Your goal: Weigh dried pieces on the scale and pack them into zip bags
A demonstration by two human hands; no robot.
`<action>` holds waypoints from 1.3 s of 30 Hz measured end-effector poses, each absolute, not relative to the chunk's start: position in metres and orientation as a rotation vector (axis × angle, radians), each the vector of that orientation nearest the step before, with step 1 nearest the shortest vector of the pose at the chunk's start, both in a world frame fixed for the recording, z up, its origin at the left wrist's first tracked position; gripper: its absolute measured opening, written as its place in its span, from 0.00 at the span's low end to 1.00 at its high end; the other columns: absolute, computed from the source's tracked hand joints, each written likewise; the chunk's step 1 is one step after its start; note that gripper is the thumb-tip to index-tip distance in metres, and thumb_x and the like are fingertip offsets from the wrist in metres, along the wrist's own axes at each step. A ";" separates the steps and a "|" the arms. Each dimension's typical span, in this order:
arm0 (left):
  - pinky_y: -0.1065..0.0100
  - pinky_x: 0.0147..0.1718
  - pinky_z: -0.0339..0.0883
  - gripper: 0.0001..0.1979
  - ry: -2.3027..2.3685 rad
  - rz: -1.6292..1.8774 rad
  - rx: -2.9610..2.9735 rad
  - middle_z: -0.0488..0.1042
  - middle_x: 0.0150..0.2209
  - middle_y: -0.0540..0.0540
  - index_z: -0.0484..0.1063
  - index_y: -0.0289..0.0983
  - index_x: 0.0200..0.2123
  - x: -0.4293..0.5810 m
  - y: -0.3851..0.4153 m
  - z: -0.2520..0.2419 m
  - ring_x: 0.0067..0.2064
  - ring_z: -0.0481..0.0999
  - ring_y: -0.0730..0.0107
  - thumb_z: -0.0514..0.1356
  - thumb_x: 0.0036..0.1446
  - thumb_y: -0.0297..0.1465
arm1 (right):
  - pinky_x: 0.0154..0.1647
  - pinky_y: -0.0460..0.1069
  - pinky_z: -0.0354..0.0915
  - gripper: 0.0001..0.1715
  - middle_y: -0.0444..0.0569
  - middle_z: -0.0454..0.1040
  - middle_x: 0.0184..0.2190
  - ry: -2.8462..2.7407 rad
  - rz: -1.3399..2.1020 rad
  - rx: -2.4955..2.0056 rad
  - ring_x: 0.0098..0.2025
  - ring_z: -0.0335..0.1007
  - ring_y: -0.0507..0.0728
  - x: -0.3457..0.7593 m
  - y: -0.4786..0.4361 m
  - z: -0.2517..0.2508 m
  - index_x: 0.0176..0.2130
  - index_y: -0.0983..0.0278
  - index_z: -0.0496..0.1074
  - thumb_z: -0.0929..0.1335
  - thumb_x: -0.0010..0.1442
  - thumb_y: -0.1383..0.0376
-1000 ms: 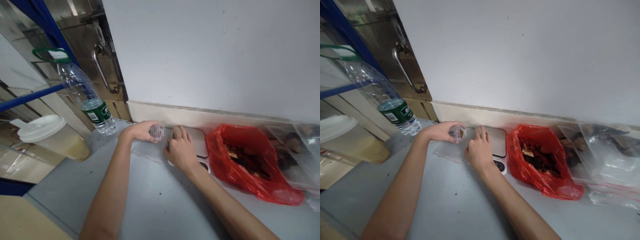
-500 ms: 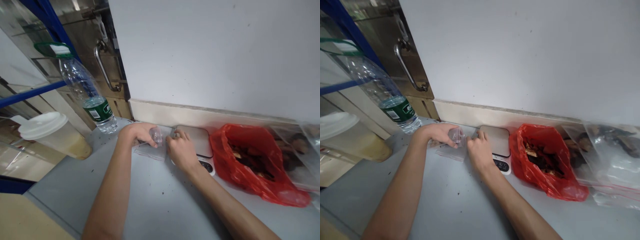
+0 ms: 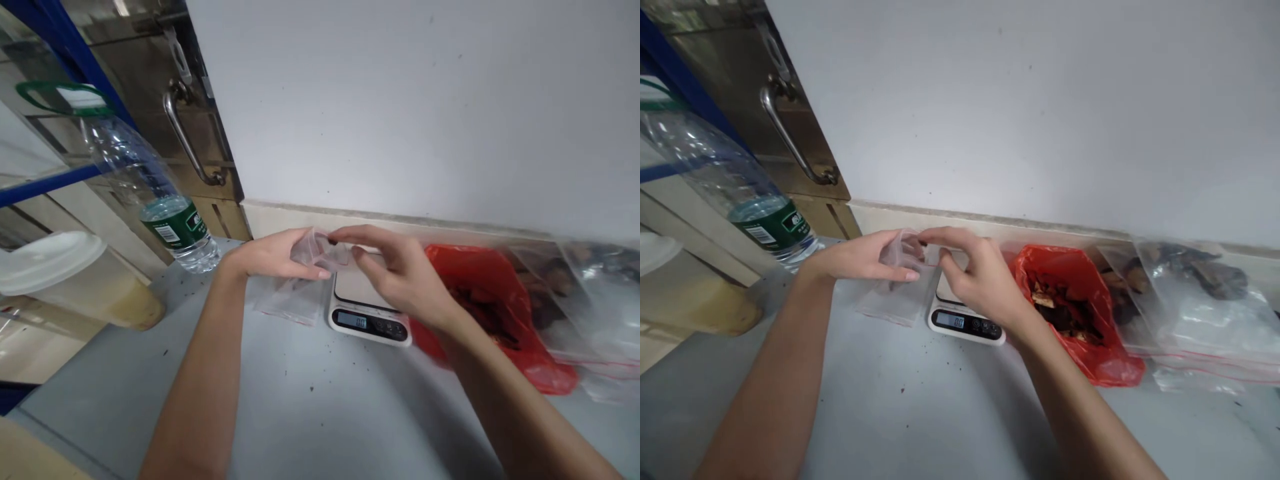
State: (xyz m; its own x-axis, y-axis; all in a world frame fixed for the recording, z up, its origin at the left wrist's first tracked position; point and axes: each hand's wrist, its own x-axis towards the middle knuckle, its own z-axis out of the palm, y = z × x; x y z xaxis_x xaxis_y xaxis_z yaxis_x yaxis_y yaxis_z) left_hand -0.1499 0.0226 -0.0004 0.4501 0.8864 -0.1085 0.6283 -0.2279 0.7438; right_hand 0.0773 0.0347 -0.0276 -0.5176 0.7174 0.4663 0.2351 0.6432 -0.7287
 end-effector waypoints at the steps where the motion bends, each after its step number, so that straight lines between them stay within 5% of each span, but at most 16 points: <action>1: 0.62 0.52 0.71 0.35 1.225 0.486 1.950 0.79 0.56 0.41 0.66 0.39 0.64 -0.149 0.023 0.000 0.57 0.78 0.54 0.67 0.57 0.45 | 0.58 0.60 0.71 0.19 0.52 0.81 0.55 -2.083 0.738 -0.742 0.61 0.74 0.63 0.084 0.034 -0.023 0.48 0.59 0.81 0.65 0.61 0.67; 4: 0.59 0.57 0.70 0.37 1.063 0.616 1.909 0.77 0.60 0.40 0.62 0.40 0.69 -0.142 0.023 0.000 0.62 0.76 0.53 0.65 0.60 0.44 | 0.58 0.63 0.71 0.09 0.53 0.73 0.65 -2.162 0.641 -0.760 0.69 0.64 0.69 0.100 0.034 -0.011 0.39 0.58 0.82 0.71 0.60 0.60; 6: 0.58 0.59 0.69 0.34 0.996 0.672 1.891 0.76 0.62 0.41 0.64 0.42 0.68 -0.135 0.023 0.001 0.64 0.73 0.52 0.64 0.62 0.46 | 0.55 0.62 0.73 0.08 0.52 0.70 0.67 -2.149 0.590 -0.775 0.67 0.67 0.69 0.108 0.033 -0.006 0.34 0.58 0.81 0.72 0.61 0.57; 11: 0.60 0.56 0.72 0.19 1.020 0.795 1.974 0.80 0.57 0.44 0.79 0.41 0.56 -0.114 0.018 0.014 0.60 0.77 0.55 0.61 0.67 0.42 | 0.47 0.58 0.77 0.09 0.53 0.79 0.56 -2.030 0.459 -0.776 0.54 0.78 0.65 0.118 0.029 0.005 0.32 0.58 0.79 0.73 0.61 0.57; 16: 0.63 0.52 0.74 0.17 1.119 0.849 2.043 0.83 0.53 0.47 0.80 0.43 0.56 -0.104 0.011 0.027 0.54 0.81 0.60 0.59 0.68 0.38 | 0.44 0.54 0.78 0.06 0.47 0.83 0.37 -1.941 0.511 -0.765 0.42 0.82 0.60 0.125 0.027 0.011 0.39 0.58 0.80 0.74 0.61 0.59; 25: 0.65 0.45 0.77 0.11 1.257 1.124 1.979 0.86 0.41 0.45 0.85 0.39 0.42 -0.088 0.012 0.027 0.45 0.83 0.61 0.68 0.60 0.37 | 0.41 0.54 0.80 0.06 0.44 0.81 0.32 -1.733 0.604 -0.743 0.37 0.80 0.57 0.140 0.030 0.011 0.31 0.58 0.78 0.76 0.57 0.61; 30: 0.67 0.40 0.79 0.09 1.351 1.343 1.855 0.85 0.34 0.47 0.84 0.38 0.36 -0.082 0.010 0.028 0.38 0.84 0.63 0.71 0.55 0.36 | 0.37 0.51 0.79 0.10 0.47 0.82 0.40 -1.782 0.628 -0.783 0.39 0.81 0.57 0.147 0.030 0.017 0.38 0.59 0.80 0.77 0.56 0.58; 35: 0.67 0.39 0.80 0.12 1.356 1.368 1.849 0.84 0.32 0.48 0.83 0.39 0.38 -0.077 0.009 0.028 0.36 0.85 0.64 0.72 0.54 0.39 | 0.30 0.50 0.73 0.13 0.45 0.80 0.25 -1.886 0.746 -0.848 0.29 0.77 0.56 0.147 0.032 0.019 0.30 0.60 0.80 0.74 0.60 0.54; 39: 0.67 0.39 0.80 0.10 1.393 1.261 1.929 0.84 0.31 0.47 0.82 0.37 0.32 -0.078 0.006 0.032 0.36 0.84 0.63 0.69 0.58 0.38 | 0.28 0.49 0.68 0.14 0.44 0.78 0.25 -1.856 0.712 -0.876 0.27 0.73 0.55 0.152 0.033 0.021 0.29 0.60 0.78 0.74 0.60 0.54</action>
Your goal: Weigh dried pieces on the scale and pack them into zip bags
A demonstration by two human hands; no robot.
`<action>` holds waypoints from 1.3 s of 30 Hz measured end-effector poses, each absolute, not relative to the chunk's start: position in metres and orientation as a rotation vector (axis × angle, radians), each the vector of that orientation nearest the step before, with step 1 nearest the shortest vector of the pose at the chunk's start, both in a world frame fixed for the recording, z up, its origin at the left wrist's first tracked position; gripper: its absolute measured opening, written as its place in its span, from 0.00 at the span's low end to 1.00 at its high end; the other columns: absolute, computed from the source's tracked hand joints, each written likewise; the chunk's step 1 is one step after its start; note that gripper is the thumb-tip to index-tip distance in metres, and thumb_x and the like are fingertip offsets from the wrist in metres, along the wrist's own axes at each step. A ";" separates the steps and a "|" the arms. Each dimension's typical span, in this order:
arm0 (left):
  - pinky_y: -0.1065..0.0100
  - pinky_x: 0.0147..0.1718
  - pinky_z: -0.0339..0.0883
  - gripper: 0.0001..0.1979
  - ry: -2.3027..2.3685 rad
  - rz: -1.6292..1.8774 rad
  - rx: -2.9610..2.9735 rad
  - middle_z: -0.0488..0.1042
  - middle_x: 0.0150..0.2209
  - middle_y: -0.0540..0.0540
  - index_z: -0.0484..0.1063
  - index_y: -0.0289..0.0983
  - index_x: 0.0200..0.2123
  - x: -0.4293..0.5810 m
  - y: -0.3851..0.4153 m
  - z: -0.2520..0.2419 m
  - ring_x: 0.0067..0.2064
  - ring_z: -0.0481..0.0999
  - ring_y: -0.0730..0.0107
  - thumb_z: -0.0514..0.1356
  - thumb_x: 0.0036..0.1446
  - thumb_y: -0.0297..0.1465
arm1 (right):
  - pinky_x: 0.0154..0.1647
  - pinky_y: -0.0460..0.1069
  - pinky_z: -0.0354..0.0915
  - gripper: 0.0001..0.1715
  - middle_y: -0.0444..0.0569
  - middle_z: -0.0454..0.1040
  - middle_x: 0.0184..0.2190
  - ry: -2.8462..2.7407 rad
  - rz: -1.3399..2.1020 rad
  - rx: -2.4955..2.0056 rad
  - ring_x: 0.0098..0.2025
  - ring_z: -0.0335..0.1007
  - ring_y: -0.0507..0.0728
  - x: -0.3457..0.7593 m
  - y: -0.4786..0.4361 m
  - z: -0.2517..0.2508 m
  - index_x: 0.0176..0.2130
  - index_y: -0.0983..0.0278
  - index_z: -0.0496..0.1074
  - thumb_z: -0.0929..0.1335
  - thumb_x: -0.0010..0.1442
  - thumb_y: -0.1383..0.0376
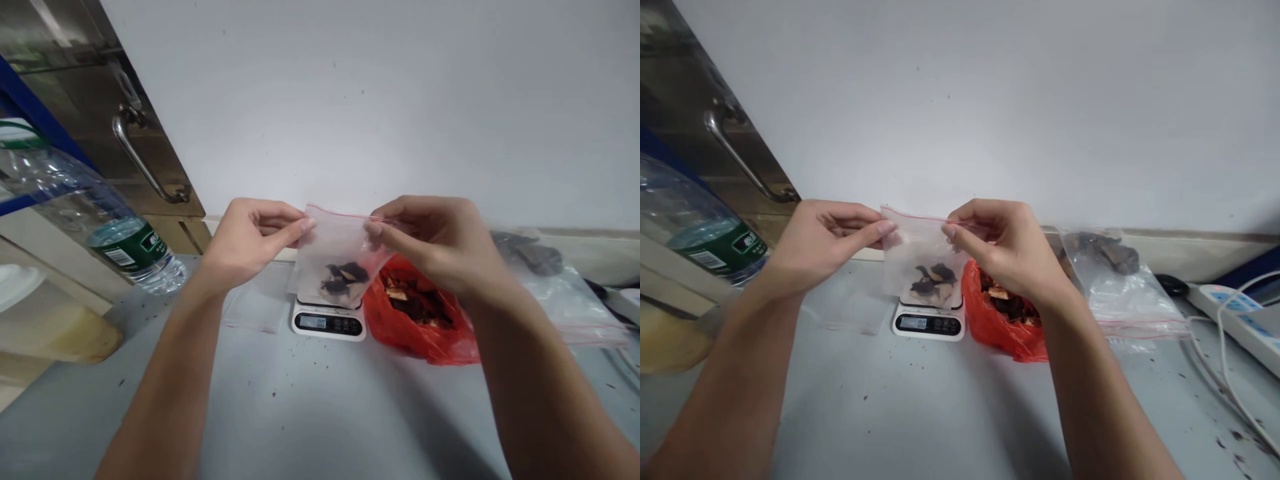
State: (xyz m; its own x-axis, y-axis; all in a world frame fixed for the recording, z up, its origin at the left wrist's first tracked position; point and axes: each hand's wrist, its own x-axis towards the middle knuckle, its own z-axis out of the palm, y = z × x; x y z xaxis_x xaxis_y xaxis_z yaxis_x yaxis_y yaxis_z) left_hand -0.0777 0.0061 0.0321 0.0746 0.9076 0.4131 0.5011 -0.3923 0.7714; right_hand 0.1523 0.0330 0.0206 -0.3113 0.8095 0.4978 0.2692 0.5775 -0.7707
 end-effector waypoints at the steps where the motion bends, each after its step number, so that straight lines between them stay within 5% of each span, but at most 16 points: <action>1: 0.67 0.38 0.79 0.09 1.390 1.227 1.963 0.84 0.30 0.47 0.81 0.37 0.31 -0.077 0.005 0.033 0.35 0.84 0.64 0.67 0.59 0.37 | 0.28 0.49 0.68 0.13 0.44 0.77 0.24 -1.881 0.687 -0.884 0.27 0.73 0.54 0.154 0.033 0.022 0.29 0.61 0.77 0.73 0.60 0.55; 5: 0.72 0.32 0.74 0.10 1.342 1.111 2.078 0.83 0.29 0.48 0.79 0.38 0.31 -0.072 0.000 0.037 0.32 0.83 0.67 0.63 0.62 0.35 | 0.33 0.50 0.70 0.11 0.43 0.77 0.24 -1.999 0.609 -0.896 0.29 0.74 0.55 0.156 0.029 0.028 0.28 0.60 0.76 0.72 0.60 0.58; 11: 0.72 0.29 0.68 0.11 1.334 1.026 2.335 0.82 0.28 0.50 0.80 0.39 0.29 -0.062 -0.004 0.039 0.32 0.81 0.68 0.61 0.62 0.32 | 0.38 0.53 0.71 0.17 0.48 0.83 0.31 -2.123 0.656 -0.892 0.34 0.77 0.59 0.151 0.019 0.037 0.31 0.60 0.79 0.72 0.61 0.50; 21: 0.71 0.25 0.60 0.15 1.243 0.953 2.486 0.77 0.25 0.52 0.79 0.37 0.30 -0.054 -0.005 0.039 0.28 0.73 0.72 0.56 0.67 0.31 | 0.29 0.51 0.63 0.14 0.44 0.74 0.21 -2.132 0.612 -0.951 0.26 0.69 0.56 0.153 0.014 0.041 0.26 0.61 0.77 0.73 0.60 0.57; 39: 0.73 0.21 0.54 0.15 1.277 0.895 2.663 0.75 0.21 0.55 0.76 0.39 0.25 -0.081 -0.008 0.047 0.20 0.63 0.77 0.57 0.64 0.31 | 0.23 0.50 0.57 0.21 0.44 0.71 0.22 -2.163 0.773 -0.999 0.22 0.61 0.53 0.183 0.033 0.024 0.28 0.61 0.75 0.72 0.57 0.47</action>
State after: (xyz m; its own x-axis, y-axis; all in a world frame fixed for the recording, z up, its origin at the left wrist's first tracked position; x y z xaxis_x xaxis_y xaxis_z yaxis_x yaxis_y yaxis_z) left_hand -0.0808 -0.0081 0.0467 0.4895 0.7300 0.4771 0.6976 -0.6560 0.2881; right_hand 0.1828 0.0332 0.0242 -0.5172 0.8046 0.2918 0.4377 0.5416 -0.7177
